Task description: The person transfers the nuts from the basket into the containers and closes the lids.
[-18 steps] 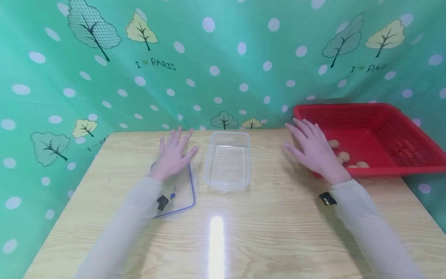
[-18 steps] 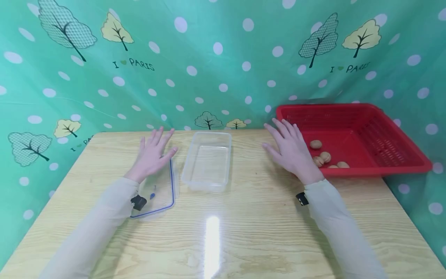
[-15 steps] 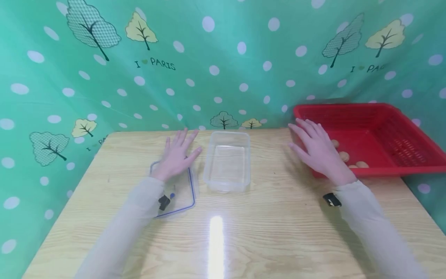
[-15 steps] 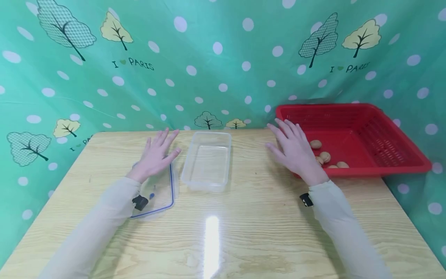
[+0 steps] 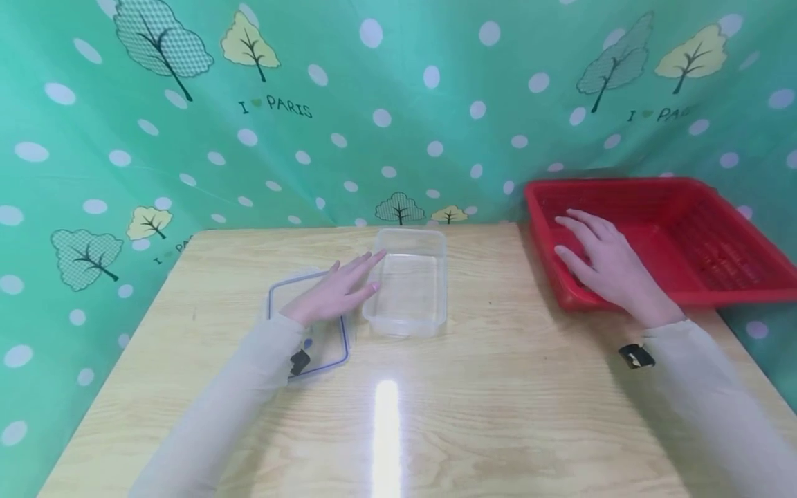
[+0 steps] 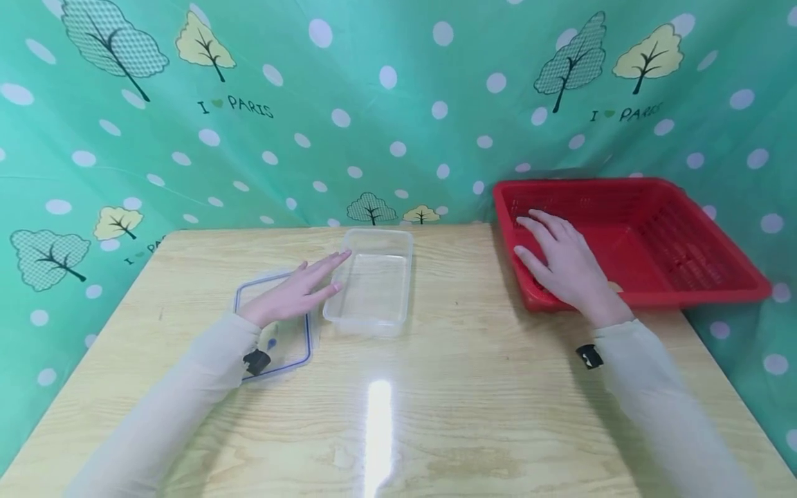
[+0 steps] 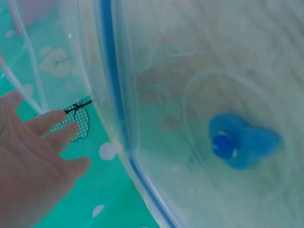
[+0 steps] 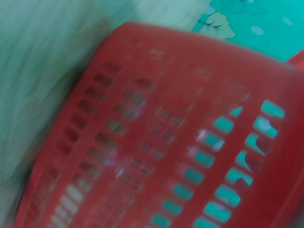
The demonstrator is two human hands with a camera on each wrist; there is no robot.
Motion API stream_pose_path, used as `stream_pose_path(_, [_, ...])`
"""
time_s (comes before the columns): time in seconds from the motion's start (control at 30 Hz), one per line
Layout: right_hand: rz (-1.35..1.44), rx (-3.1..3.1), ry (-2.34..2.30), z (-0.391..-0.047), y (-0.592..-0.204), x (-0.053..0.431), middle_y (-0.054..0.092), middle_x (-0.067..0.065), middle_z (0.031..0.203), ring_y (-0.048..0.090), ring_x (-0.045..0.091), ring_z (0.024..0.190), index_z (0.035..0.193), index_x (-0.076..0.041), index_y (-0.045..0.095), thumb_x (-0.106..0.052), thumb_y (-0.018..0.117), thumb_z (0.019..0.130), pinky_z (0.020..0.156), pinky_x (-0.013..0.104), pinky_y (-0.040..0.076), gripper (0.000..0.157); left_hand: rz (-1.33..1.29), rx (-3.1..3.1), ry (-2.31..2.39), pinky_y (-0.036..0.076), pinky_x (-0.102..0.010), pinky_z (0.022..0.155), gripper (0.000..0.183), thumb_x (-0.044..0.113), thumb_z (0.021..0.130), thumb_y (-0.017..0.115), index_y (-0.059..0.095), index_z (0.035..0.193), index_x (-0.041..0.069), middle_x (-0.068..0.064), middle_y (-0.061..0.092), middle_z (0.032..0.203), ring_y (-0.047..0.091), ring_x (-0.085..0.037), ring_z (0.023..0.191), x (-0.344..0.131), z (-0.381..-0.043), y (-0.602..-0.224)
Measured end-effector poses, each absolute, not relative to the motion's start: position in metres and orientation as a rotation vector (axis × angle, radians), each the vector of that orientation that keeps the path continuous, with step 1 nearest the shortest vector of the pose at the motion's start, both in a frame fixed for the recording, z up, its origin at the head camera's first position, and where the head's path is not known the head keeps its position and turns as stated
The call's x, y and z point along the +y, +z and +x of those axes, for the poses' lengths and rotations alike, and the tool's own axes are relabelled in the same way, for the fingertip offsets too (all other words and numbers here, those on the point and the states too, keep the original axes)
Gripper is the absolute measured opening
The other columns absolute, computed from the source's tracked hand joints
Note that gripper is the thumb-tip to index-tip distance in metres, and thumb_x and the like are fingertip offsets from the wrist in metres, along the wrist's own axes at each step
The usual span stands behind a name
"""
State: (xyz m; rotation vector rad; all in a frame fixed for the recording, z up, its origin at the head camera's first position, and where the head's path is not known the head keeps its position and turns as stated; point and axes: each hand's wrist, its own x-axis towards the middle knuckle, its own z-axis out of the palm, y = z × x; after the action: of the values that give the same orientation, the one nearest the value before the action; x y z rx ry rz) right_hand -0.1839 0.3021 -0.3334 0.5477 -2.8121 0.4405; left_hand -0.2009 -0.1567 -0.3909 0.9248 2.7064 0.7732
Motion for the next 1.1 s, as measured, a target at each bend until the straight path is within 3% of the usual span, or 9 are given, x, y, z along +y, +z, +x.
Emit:
stream_pose_path(0.17, [0.532,-2.875,0.443,-0.182,-0.335,0.322,0.032,0.020,0.146,0.035,0.045,0.125,0.146,-0.005,0.038,-0.018,0.081,0.076,0.081,0.067,0.046,0.083,0.909,2.570,0.955,0.009,-0.048,0.116,0.063,0.031,0.105,0.039,0.009,0.156,0.012,-0.010,0.010,0.160,0.011,-0.030,0.145,-0.150,-0.196,-0.394])
stream_pose_path(0.27, [0.526,-2.892,0.472,-0.182,-0.337,0.332,0.033,0.022,0.144,0.034,0.045,0.125,0.144,-0.003,0.038,-0.018,0.077,0.081,0.084,0.070,0.043,0.076,0.855,2.522,0.997,0.010,-0.040,0.116,0.066,0.034,0.105,0.038,0.003,0.156,0.013,-0.009,0.005,0.161,0.009,-0.026,0.145,-0.144,-0.194,-0.397])
stream_pose_path(0.47, [0.518,-2.908,0.598,-0.186,-0.338,0.347,0.035,0.024,0.141,0.033,0.046,0.125,0.145,-0.003,0.037,-0.022,0.066,0.091,0.088,0.072,0.037,0.064,0.749,2.482,1.035,0.014,-0.041,0.115,0.077,0.046,0.103,0.038,-0.009,0.155,0.016,-0.008,-0.004,0.160,0.021,-0.035,0.141,-0.134,-0.194,-0.398])
stream_pose_path(0.6, [0.483,-2.922,0.667,-0.192,-0.338,0.356,0.037,0.025,0.139,0.033,0.046,0.125,0.145,-0.004,0.036,-0.023,0.063,0.094,0.091,0.072,0.035,0.061,0.728,2.486,1.022,0.021,-0.043,0.114,0.082,0.049,0.101,0.040,-0.017,0.153,0.020,-0.014,0.002,0.159,0.033,-0.041,0.135,-0.128,-0.196,-0.394])
stream_pose_path(0.77, [0.414,-3.009,0.744,-0.196,-0.336,0.360,0.041,0.025,0.137,0.035,0.046,0.124,0.146,-0.005,0.035,-0.027,0.065,0.093,0.091,0.072,0.036,0.064,0.700,2.510,0.997,0.025,-0.046,0.112,0.084,0.052,0.099,0.043,-0.016,0.154,0.023,-0.015,0.006,0.158,0.035,-0.040,0.134,-0.125,-0.198,-0.393])
stream_pose_path(0.93, [0.409,-3.118,0.858,-0.200,-0.337,0.358,0.049,0.019,0.132,0.050,0.038,0.111,0.147,-0.011,0.037,-0.033,0.065,0.093,0.086,0.058,0.050,0.065,0.689,2.503,0.979,0.022,-0.050,0.112,0.087,0.054,0.098,0.045,-0.014,0.154,0.025,-0.015,0.006,0.159,0.027,-0.039,0.138,-0.125,-0.202,-0.394])
stream_pose_path(1.03, [0.438,-3.158,0.937,-0.204,-0.338,0.356,0.054,0.016,0.127,0.058,0.032,0.100,0.147,-0.016,0.040,-0.029,0.069,0.090,0.076,0.043,0.056,0.065,0.708,2.487,0.968,0.019,-0.048,0.113,0.088,0.053,0.097,0.046,-0.015,0.154,0.023,-0.016,0.004,0.159,0.021,-0.038,0.140,-0.125,-0.203,-0.392])
stream_pose_path(1.1, [0.498,-3.177,0.969,-0.208,-0.340,0.357,0.056,0.015,0.127,0.058,0.031,0.101,0.146,-0.015,0.041,-0.025,0.073,0.087,0.073,0.037,0.056,0.068,0.734,2.467,0.975,0.016,-0.047,0.114,0.090,0.052,0.098,0.047,-0.016,0.154,0.022,-0.014,-0.001,0.159,0.017,-0.037,0.142,-0.126,-0.204,-0.390])
